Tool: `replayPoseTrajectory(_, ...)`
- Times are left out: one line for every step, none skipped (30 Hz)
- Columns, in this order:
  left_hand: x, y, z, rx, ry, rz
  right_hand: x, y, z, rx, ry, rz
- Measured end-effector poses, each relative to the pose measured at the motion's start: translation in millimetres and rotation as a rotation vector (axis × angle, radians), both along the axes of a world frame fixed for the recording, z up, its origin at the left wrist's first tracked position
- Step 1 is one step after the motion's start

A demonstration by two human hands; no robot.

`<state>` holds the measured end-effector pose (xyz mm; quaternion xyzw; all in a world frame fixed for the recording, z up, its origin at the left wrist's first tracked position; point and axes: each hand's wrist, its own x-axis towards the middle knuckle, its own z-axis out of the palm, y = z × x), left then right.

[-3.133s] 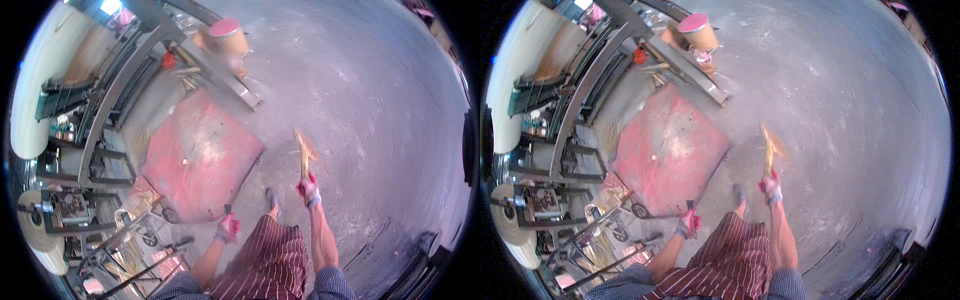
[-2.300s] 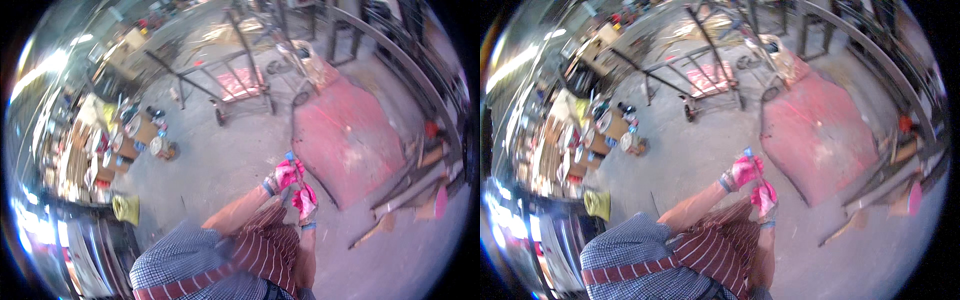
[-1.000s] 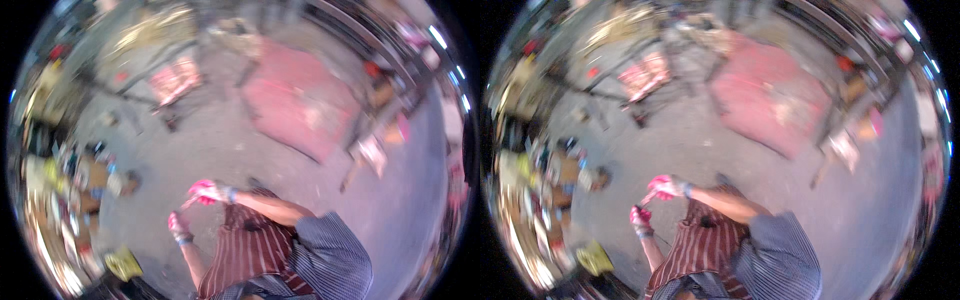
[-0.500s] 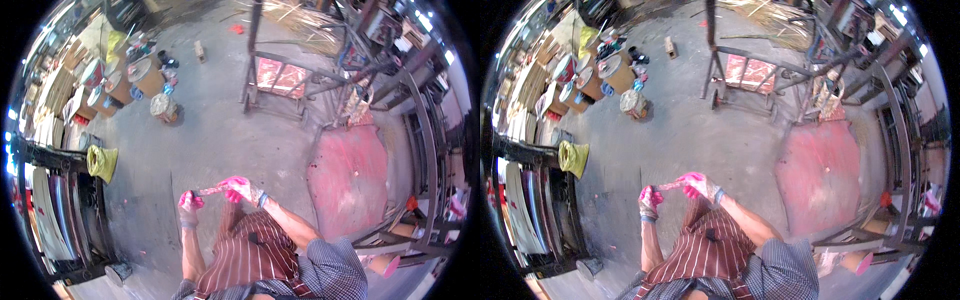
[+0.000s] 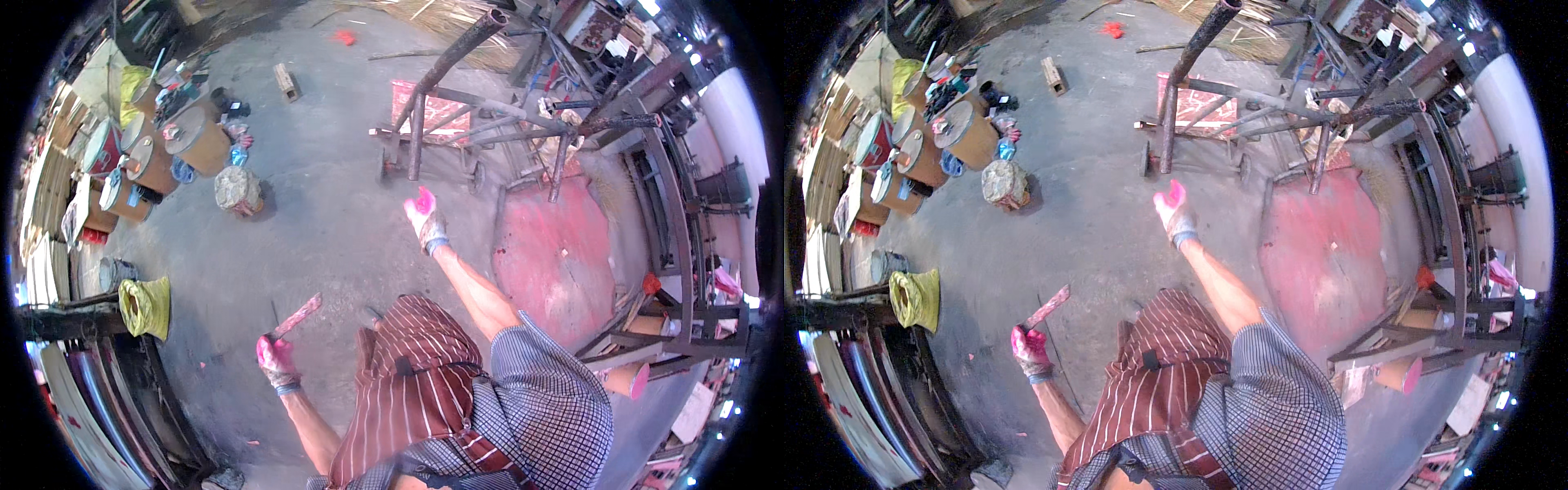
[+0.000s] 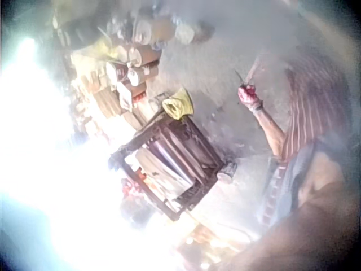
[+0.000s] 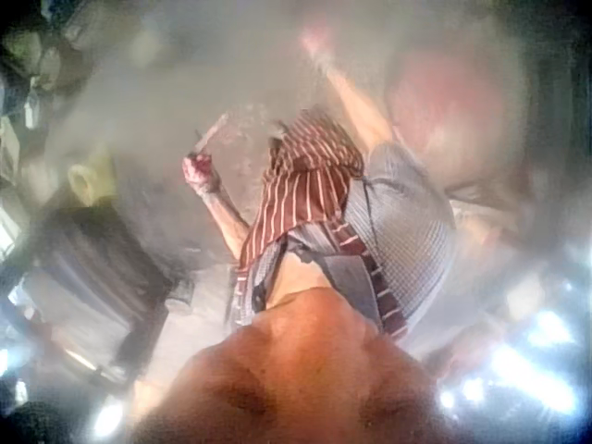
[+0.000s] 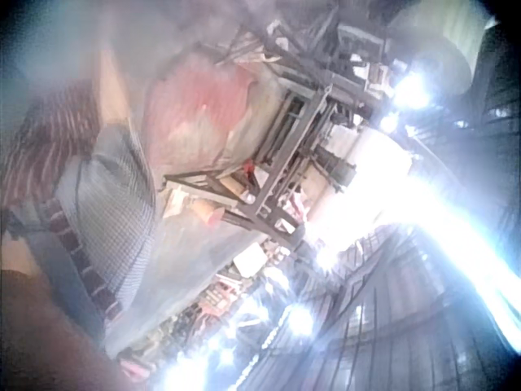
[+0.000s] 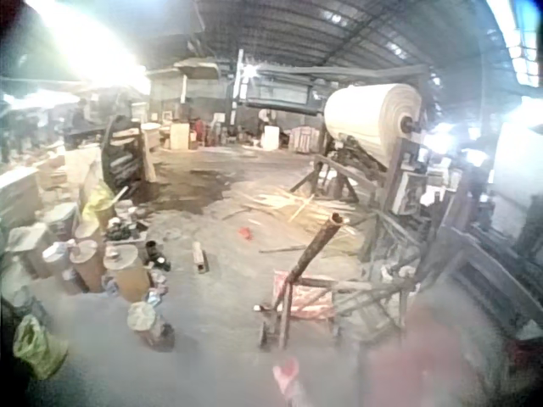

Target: The person sweeps the floor with a broom and then applies a liquid substance from a container to the edges of wood sheets as they are processed by a roller machine.

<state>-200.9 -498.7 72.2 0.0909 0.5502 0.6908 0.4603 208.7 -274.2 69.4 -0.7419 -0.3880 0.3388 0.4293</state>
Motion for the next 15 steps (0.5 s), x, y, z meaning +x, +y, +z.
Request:
replayPoseTrajectory(2.2,7.3,4.6,-0.018,-0.015,-0.027,14.0,10.5,-17.0,0.014,0.030,-0.034)
replayPoseTrajectory(4.7,12.7,15.2,-0.031,-0.027,-0.050,24.8,17.8,-25.4,0.033,0.062,-0.063)
replayPoseTrajectory(2.3,14.1,20.9,-0.042,-0.027,-0.055,19.0,19.4,-21.3,0.049,0.138,-0.036)
replayPoseTrajectory(-4.3,17.3,12.3,0.067,-0.108,-0.141,11.9,12.2,-12.7,0.073,0.208,-0.017)
replayPoseTrajectory(-4.8,16.0,4.2,0.085,-0.159,-0.184,10.8,2.2,-6.1,0.098,0.277,-0.004)
replayPoseTrajectory(6.0,25.0,0.9,0.112,-0.223,-0.249,29.1,-3.1,-16.6,0.103,0.090,-0.027)
replayPoseTrajectory(13.8,35.9,3.3,0.128,-0.280,-0.283,31.9,-4.3,-13.7,0.178,0.182,-0.069)
replayPoseTrajectory(28.6,45.8,4.2,0.087,-0.333,-0.274,44.6,-8.6,-8.7,0.254,0.271,-0.112)
replayPoseTrajectory(47.7,63.0,17.7,0.043,-0.360,-0.284,62.9,-15.0,-2.4,0.338,0.372,-0.158)
replayPoseTrajectory(67.5,78.8,32.8,-0.009,-0.380,-0.280,82.8,-18.6,17.6,0.438,0.394,-0.224)
replayPoseTrajectory(84.7,93.1,41.0,-0.059,-0.402,-0.279,118.3,-20.0,42.2,0.541,0.410,-0.293)
replayPoseTrajectory(87.1,111.4,30.1,0.250,-0.553,-0.556,151.3,-22.5,65.9,0.576,0.190,-0.414)
replayPoseTrajectory(96.5,121.8,19.3,0.276,-0.546,-0.566,186.4,-22.7,90.2,0.572,-0.033,-0.553)
replayPoseTrajectory(119.5,144.4,26.5,0.300,-0.546,-0.584,235.1,-31.2,111.9,0.658,-0.126,-0.540)
replayPoseTrajectory(140.0,163.5,32.6,0.326,-0.540,-0.588,260.2,-32.3,150.4,0.648,0.015,-0.676)
